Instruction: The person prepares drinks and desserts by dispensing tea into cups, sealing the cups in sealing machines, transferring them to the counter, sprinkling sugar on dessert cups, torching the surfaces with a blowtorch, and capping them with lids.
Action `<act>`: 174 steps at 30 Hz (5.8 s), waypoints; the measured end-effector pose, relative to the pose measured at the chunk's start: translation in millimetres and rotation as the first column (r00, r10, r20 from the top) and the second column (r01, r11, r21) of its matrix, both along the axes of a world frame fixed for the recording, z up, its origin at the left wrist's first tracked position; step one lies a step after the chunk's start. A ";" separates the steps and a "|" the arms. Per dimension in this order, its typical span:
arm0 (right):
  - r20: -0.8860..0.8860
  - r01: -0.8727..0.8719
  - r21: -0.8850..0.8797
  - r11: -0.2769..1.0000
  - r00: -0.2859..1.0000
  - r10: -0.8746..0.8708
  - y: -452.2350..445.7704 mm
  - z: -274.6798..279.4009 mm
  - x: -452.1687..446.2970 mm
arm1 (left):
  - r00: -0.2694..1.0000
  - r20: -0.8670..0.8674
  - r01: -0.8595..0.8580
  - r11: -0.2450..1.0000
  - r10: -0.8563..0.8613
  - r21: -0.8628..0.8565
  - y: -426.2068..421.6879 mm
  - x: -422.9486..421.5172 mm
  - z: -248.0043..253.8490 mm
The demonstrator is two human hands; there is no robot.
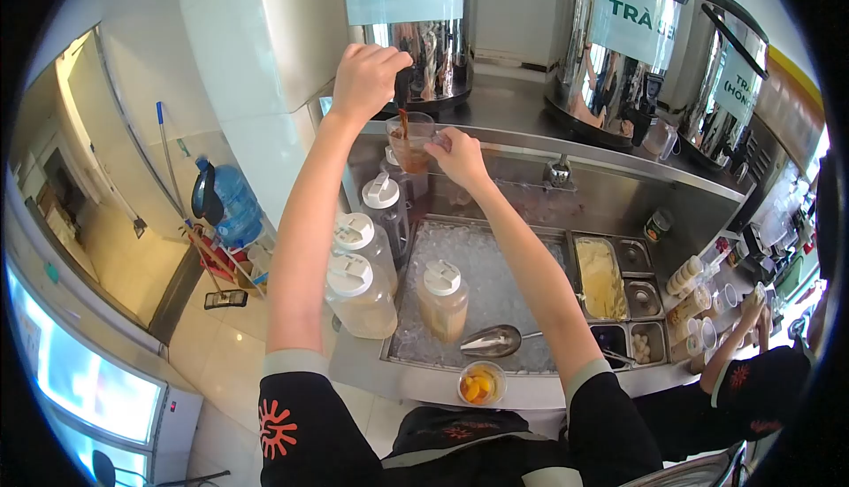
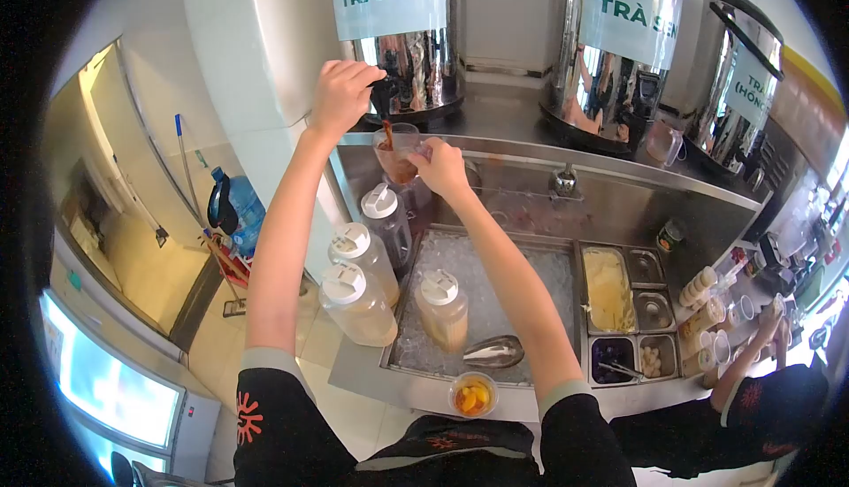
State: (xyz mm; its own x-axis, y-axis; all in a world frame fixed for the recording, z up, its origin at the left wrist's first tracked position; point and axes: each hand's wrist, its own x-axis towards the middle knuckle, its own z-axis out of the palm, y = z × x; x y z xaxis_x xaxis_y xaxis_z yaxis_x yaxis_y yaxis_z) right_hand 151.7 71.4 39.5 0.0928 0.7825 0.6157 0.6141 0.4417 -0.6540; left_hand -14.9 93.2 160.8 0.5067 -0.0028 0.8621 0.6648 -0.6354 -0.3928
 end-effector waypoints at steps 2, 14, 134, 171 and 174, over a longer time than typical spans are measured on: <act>0.009 0.004 -0.017 1.000 1.000 -0.004 0.1 3.0 0.0 | 0.999 0.019 0.032 0.999 -0.032 -0.004 -0.1 -0.6 0.0; 0.045 0.017 0.000 1.000 0.999 -0.017 -1.6 0.4 1.3 | 0.993 0.118 0.048 0.981 -0.026 -0.188 -13.4 4.1 0.5; 0.121 0.035 0.075 0.997 0.992 -0.044 -206.2 21.7 126.1 | 0.409 0.906 0.487 -0.815 -0.107 -0.315 -179.1 97.8 -188.3; -0.334 0.419 0.425 0.802 0.896 -0.292 39.2 28.6 106.1 | 0.110 0.964 0.780 -0.581 -0.240 -0.234 -123.8 6.3 -120.7; -0.188 0.156 0.435 0.887 0.979 -0.080 -11.2 22.1 111.5 | 0.053 0.946 0.720 -0.643 -0.321 -0.259 -129.4 27.1 -118.3</act>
